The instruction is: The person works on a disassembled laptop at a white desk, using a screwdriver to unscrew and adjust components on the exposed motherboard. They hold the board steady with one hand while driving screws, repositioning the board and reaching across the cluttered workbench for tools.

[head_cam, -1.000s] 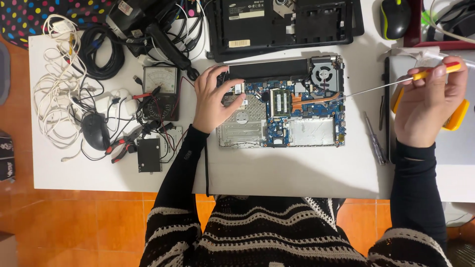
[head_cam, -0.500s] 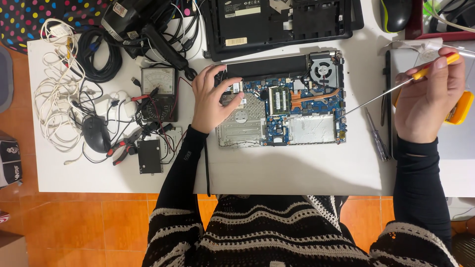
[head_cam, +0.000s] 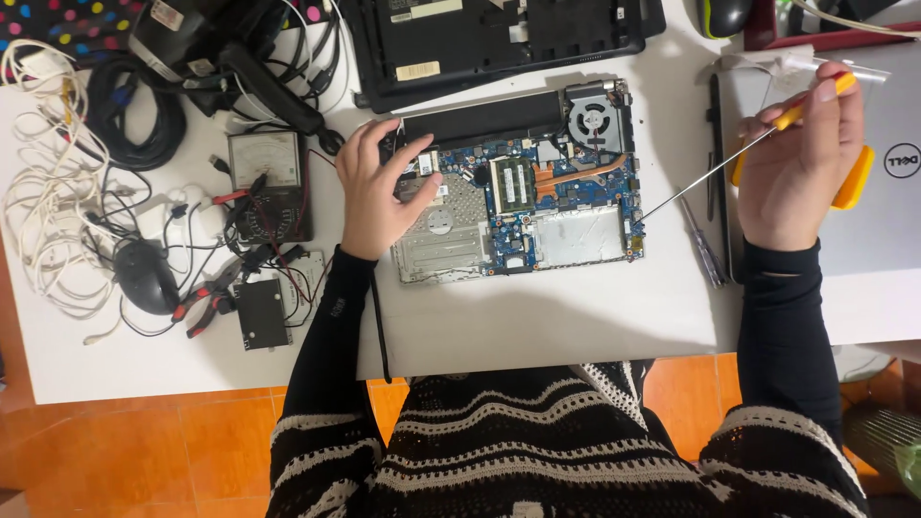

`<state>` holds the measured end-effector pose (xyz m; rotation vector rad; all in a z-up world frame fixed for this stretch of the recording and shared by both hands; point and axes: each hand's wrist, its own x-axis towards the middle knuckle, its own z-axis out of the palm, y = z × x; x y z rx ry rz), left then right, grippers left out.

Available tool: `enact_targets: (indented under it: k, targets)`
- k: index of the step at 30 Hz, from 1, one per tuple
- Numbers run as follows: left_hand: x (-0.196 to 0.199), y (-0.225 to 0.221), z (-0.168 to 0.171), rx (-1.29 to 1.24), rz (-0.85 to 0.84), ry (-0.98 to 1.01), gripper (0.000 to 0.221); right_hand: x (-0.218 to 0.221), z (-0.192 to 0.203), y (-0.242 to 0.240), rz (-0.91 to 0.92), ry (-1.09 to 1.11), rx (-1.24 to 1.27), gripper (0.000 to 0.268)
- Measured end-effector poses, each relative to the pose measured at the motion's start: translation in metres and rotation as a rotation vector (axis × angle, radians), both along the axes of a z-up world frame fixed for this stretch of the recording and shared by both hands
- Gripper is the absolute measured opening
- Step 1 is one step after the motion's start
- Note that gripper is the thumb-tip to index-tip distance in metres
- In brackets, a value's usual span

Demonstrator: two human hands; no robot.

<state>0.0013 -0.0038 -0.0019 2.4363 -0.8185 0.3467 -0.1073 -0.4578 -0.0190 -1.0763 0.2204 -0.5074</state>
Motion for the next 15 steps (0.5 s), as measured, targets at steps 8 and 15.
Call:
enact_targets:
  k: [8,15]
  targets:
    - [-0.001,0.002,-0.001,0.003,0.01,0.032,0.042,-0.002,-0.007,-0.016,0.027,-0.006,0.015,0.015]
    - [0.0,0.006,-0.009,-0.005,0.005,0.008,0.039,0.01,-0.014,-0.05,0.098,0.002,0.016,0.014]
